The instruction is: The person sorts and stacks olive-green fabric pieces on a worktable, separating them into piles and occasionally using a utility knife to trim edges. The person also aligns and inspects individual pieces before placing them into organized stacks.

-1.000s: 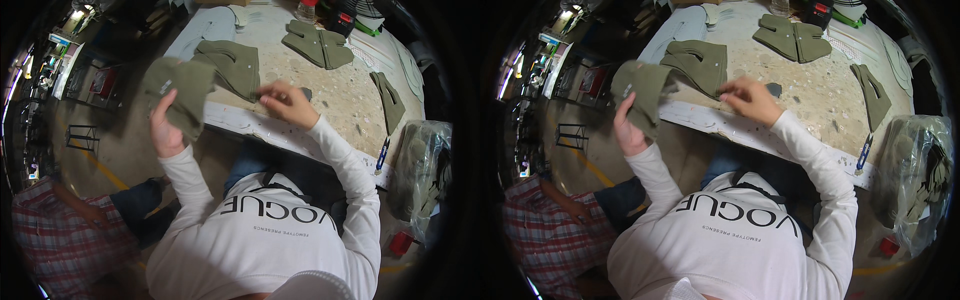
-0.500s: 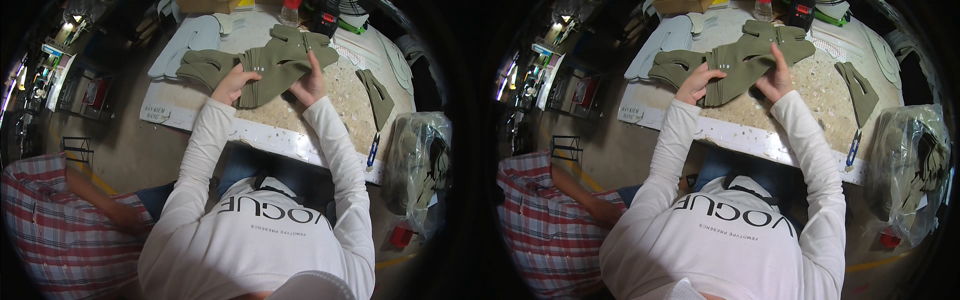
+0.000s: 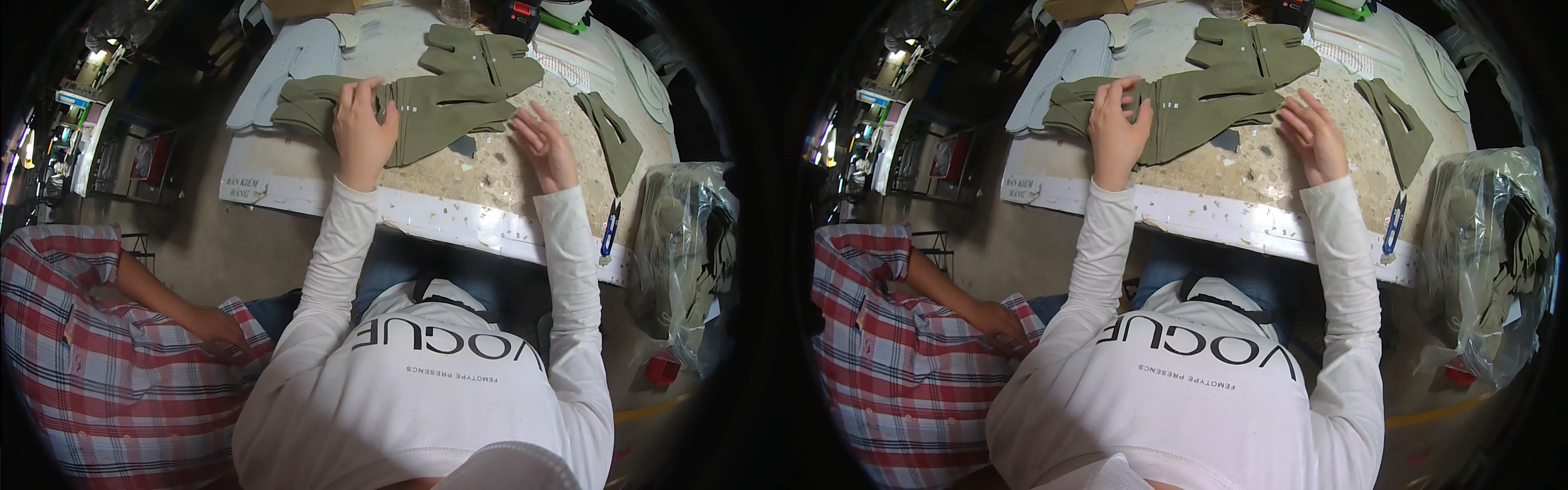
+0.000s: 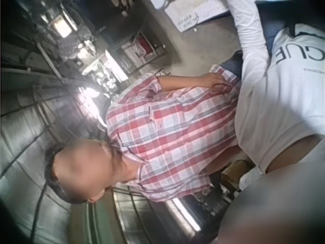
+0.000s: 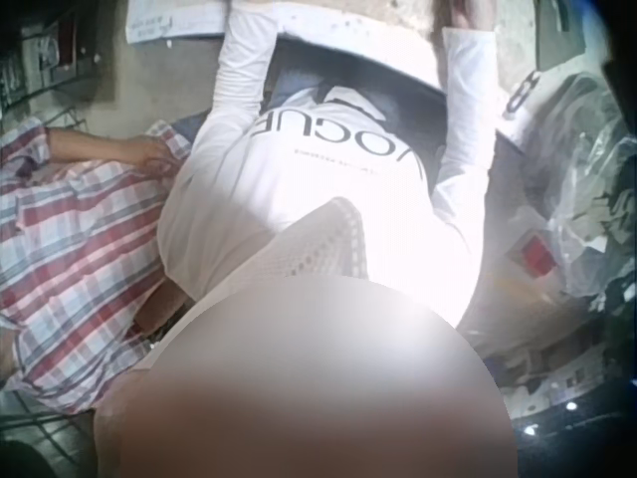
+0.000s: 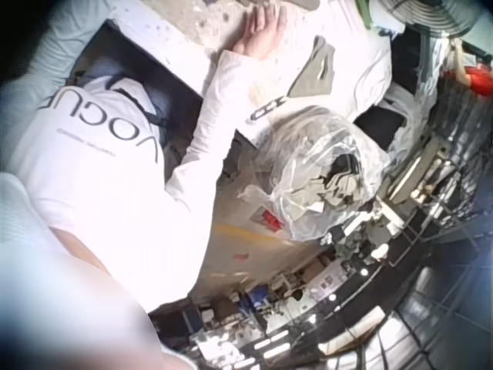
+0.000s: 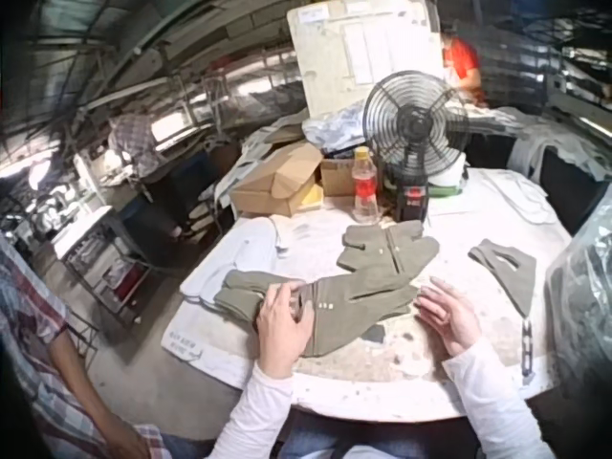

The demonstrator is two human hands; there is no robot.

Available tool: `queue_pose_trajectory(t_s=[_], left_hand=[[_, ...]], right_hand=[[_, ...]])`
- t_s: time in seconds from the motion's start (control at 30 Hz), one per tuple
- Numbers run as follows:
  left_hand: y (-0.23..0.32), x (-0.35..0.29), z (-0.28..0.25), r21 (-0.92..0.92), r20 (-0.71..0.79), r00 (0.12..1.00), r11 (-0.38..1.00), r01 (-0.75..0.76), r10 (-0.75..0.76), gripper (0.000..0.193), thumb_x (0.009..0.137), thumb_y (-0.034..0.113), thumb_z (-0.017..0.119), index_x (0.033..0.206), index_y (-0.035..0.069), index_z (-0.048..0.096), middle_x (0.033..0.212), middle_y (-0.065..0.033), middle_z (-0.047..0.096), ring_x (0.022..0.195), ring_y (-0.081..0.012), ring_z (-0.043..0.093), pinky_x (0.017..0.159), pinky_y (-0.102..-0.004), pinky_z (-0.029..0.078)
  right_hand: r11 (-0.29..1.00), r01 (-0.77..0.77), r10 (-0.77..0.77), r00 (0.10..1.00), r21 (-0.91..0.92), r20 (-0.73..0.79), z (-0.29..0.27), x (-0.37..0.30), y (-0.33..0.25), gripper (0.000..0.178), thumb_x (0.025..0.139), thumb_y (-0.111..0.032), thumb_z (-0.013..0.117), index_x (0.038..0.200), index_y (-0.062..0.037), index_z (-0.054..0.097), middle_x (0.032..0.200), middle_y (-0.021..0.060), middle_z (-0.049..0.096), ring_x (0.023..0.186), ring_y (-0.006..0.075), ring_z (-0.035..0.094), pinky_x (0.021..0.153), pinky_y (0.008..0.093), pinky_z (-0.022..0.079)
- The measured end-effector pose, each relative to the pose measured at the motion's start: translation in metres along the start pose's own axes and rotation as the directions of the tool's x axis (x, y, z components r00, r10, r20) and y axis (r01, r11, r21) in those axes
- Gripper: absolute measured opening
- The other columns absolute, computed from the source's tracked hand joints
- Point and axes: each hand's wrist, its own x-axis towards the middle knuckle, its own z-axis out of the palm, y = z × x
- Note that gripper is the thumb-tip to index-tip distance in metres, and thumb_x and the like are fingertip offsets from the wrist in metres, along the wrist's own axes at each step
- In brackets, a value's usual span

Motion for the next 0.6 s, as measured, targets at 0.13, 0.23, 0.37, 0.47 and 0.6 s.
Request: queue_pose_trajectory(t_s=[0.13,0.23,0.37,0.47,0.6], left_hand=[[0.010,0.002,0.007,0.221,0.282,0.943,0.968,0.117,-0.178,0.032,0.075,0.030,0.078,0.095,0.007,0.068,0.096,-0.0124,0.062,0.087,-0.0316,0.065,0.076,-0.0428,0.052],[0.008,0.001,0.014,0.271,0.371,0.905,0.956,0.110,-0.210,0.033,0.074,0.037,0.080,0.086,0.008,0.070,0.085,-0.0093,0.064,0.078,-0.0277,0.065,0.070,-0.0400,0.051],[0.010,-0.001,0.020,0.236,0.387,0.909,0.970,0.064,-0.154,0.034,0.074,0.033,0.080,0.093,0.007,0.069,0.077,-0.0083,0.065,0.073,-0.0258,0.065,0.066,-0.0373,0.052],[0.023,-0.002,0.020,-0.004,0.339,0.925,0.983,0.185,-0.172,0.039,0.077,0.017,0.078,0.111,0.005,0.063,0.092,-0.0123,0.067,0.079,-0.0278,0.069,0.069,-0.0345,0.054],[0.056,-0.012,0.010,-0.595,0.390,0.912,0.720,0.357,-0.130,0.051,0.082,-0.001,0.069,0.131,0.000,0.052,0.120,-0.0150,0.057,0.090,-0.0176,0.067,0.071,-0.0264,0.054]], right_hand=[[0.943,0.239,-0.254,0.966,-0.231,-0.040,-0.007,-0.016,-0.002,0.038,0.093,-0.007,0.057,0.131,-0.0055,0.056,0.130,0.0089,0.058,0.111,0.0160,0.060,0.091,0.0270,0.049],[0.892,0.270,-0.286,0.958,-0.361,0.011,-0.004,-0.029,0.005,0.034,0.094,-0.008,0.058,0.128,-0.0070,0.059,0.125,0.0055,0.061,0.109,0.0134,0.059,0.090,0.0248,0.047],[0.847,0.363,-0.343,0.931,-0.388,0.121,0.002,-0.047,0.018,0.027,0.092,-0.005,0.060,0.119,-0.0057,0.064,0.113,0.0045,0.066,0.103,0.0101,0.059,0.086,0.0228,0.047],[0.893,0.262,-0.196,0.958,-0.367,0.207,0.012,-0.067,0.025,0.023,0.096,-0.009,0.057,0.117,-0.0028,0.064,0.111,0.0060,0.066,0.103,0.0115,0.059,0.091,0.0261,0.048],[0.991,-0.081,0.123,0.869,-0.107,0.480,0.046,-0.088,0.050,0.039,0.102,-0.031,0.053,0.130,-0.0032,0.055,0.120,0.0088,0.062,0.112,0.0177,0.059,0.098,0.0321,0.047]])
